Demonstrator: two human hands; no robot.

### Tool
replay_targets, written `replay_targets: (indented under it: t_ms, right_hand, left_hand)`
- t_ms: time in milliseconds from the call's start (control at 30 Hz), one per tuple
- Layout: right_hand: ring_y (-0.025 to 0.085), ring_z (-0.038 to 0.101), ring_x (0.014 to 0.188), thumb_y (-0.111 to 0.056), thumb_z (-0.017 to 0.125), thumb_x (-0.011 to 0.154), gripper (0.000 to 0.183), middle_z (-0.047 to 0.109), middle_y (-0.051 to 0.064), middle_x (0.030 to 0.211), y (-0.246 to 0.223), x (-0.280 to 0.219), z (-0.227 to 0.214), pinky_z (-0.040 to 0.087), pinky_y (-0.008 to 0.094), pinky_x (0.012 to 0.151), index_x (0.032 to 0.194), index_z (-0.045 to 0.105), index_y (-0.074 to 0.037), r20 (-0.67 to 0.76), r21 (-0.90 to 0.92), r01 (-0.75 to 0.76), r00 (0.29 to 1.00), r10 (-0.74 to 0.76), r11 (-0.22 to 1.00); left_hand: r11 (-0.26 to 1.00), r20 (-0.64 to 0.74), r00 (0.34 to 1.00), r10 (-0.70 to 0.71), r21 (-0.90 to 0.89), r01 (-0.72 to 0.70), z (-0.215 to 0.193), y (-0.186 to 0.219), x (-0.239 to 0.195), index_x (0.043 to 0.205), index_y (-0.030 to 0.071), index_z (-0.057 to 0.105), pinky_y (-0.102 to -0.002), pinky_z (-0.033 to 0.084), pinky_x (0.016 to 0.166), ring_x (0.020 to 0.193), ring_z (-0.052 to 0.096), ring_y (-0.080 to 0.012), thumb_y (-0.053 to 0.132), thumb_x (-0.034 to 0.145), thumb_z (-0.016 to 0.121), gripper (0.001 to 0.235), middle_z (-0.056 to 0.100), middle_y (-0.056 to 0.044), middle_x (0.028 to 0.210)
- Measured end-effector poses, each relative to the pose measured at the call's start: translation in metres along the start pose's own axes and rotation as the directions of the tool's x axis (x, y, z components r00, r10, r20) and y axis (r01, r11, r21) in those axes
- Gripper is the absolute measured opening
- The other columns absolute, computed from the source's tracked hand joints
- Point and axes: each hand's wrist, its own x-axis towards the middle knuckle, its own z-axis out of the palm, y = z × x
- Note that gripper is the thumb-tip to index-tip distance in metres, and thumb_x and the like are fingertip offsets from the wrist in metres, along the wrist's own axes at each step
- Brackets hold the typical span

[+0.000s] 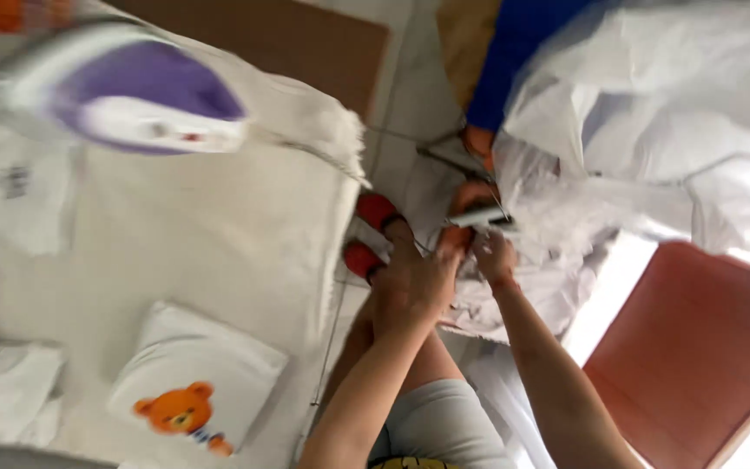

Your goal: Ironing baby clothes and placing them into white display boxes.

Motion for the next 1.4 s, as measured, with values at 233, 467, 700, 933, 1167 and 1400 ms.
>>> replay_targets:
  t_ms: [233,467,700,933,1167,1400]
  right_hand:
    - [0.043,0.056,0.079,-0.038,0.046,0.08,0.034,0.058,0.023,0.073,0.029,0.047,0.048,0.042,0.052,0.07,0.08,0.051,-0.004,0.035,0.059,-0.11,0.993,0.109,0.992]
    - [0.047,0.054,0.08,-0.033,0.041,0.087,0.026,0.056,0.027,0.077,0.032,0.041,0.049,0.042,0.055,0.07,0.085,0.043,-0.007,0.003,0.084,0.056,0.998,-0.056,0.995]
    - [0.045,0.054,0.082,-0.035,0.042,0.087,0.027,0.057,0.026,0.078,0.031,0.031,0.045,0.043,0.054,0.071,0.085,0.043,-0.008,-0.005,0.116,0.057,0.998,-0.057,0.992]
    - [0.041,0.058,0.074,-0.029,0.044,0.085,0.018,0.057,0.021,0.07,0.044,0.034,0.054,0.045,0.051,0.066,0.085,0.043,-0.012,-0.087,0.063,0.153,0.985,-0.147,0.986]
    - [0.037,0.056,0.062,-0.026,0.05,0.083,0.018,0.051,0.017,0.058,0.071,0.047,0.078,0.045,0.046,0.054,0.078,0.043,-0.01,-0.273,-0.035,0.38,0.886,-0.374,0.924]
    - [0.039,0.059,0.076,-0.026,0.048,0.08,0.053,0.059,0.022,0.096,0.077,-0.013,0.076,0.042,0.05,0.069,0.13,0.035,-0.015,-0.211,0.022,0.331,0.924,-0.319,0.944]
  left_hand:
    - [0.975,-0.187,0.962,0.197,0.141,-0.172,0.037,-0.006,0.119,0.119,0.02,0.034,-0.039,0.047,0.076,0.097,0.056,-0.0242,0.011,0.082,0.05,0.041,0.054,-0.009,0.107]
    - [0.946,-0.287,0.92,0.267,0.259,-0.194,0.034,-0.014,0.134,0.119,0.037,0.032,-0.029,0.053,0.057,0.072,0.063,-0.0117,0.015,0.084,0.045,0.044,0.061,0.006,0.093]
    - [0.936,-0.215,0.926,0.311,0.236,-0.26,0.028,-0.014,0.128,0.122,0.035,0.033,-0.029,0.053,0.06,0.073,0.064,-0.0127,0.007,0.083,0.045,0.049,0.062,0.004,0.091]
    - [0.951,-0.142,0.947,0.288,0.162,-0.264,0.033,-0.017,0.128,0.126,0.043,0.026,-0.03,0.052,0.064,0.081,0.063,-0.0124,0.01,0.086,0.035,0.053,0.059,0.005,0.098]
    - [0.955,-0.237,0.927,0.29,0.135,-0.264,0.022,-0.013,0.118,0.124,0.038,0.032,-0.034,0.053,0.062,0.077,0.064,-0.017,0.005,0.083,0.041,0.053,0.061,0.002,0.093]
    - [0.952,-0.187,0.946,0.263,0.206,-0.225,0.03,-0.018,0.135,0.117,0.036,0.034,-0.033,0.054,0.061,0.073,0.064,-0.0149,0.006,0.081,0.045,0.048,0.061,0.01,0.091]
